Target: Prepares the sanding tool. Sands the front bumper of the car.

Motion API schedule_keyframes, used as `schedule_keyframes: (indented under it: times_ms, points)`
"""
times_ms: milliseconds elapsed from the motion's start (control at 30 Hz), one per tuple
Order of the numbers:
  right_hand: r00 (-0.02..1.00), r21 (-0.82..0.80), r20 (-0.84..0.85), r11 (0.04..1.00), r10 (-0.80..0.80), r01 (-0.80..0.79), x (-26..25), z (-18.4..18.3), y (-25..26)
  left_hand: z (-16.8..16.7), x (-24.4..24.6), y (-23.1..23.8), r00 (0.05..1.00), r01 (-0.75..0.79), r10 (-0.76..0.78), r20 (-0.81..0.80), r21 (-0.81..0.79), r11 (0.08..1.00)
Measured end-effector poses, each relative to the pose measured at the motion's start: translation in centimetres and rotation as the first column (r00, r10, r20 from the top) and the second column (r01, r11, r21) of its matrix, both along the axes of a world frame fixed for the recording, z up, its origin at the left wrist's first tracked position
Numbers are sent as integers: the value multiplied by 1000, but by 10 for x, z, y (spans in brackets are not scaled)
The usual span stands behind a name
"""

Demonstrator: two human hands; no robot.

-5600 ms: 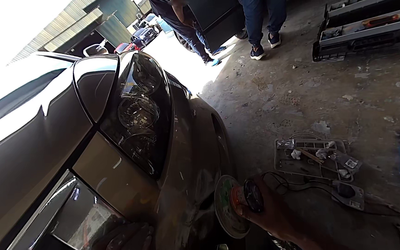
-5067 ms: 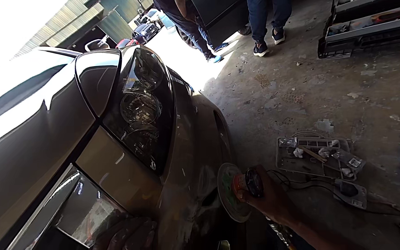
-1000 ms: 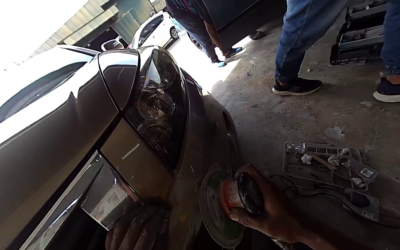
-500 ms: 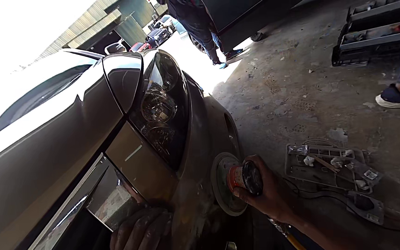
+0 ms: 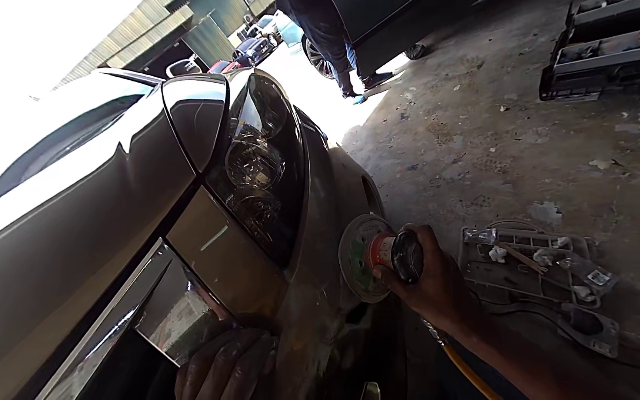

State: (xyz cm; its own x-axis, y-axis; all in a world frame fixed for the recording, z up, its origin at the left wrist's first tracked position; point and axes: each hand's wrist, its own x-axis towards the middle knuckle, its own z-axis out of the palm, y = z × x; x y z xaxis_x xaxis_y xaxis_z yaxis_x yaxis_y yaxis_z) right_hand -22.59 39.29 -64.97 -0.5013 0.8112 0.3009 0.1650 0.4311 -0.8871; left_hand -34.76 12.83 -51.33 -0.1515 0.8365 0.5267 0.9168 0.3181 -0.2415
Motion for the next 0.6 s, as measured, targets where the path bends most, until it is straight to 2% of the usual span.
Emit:
schedule_keyframes:
  times_ms: [133, 300, 600]
  points:
    - [999, -46, -11, 998, -31, 30, -4, 3, 3, 0, 0, 0, 1000, -5, 5, -3, -5, 1000]
    - [989, -48, -150, 999, -16, 9, -7, 5, -12, 0, 1, 0, 1000, -3, 3, 5, -3, 1000]
    - [953, -116, -243, 981, -180, 156, -19, 9, -21, 1, 1, 1, 1000, 8, -8, 6, 10, 1000]
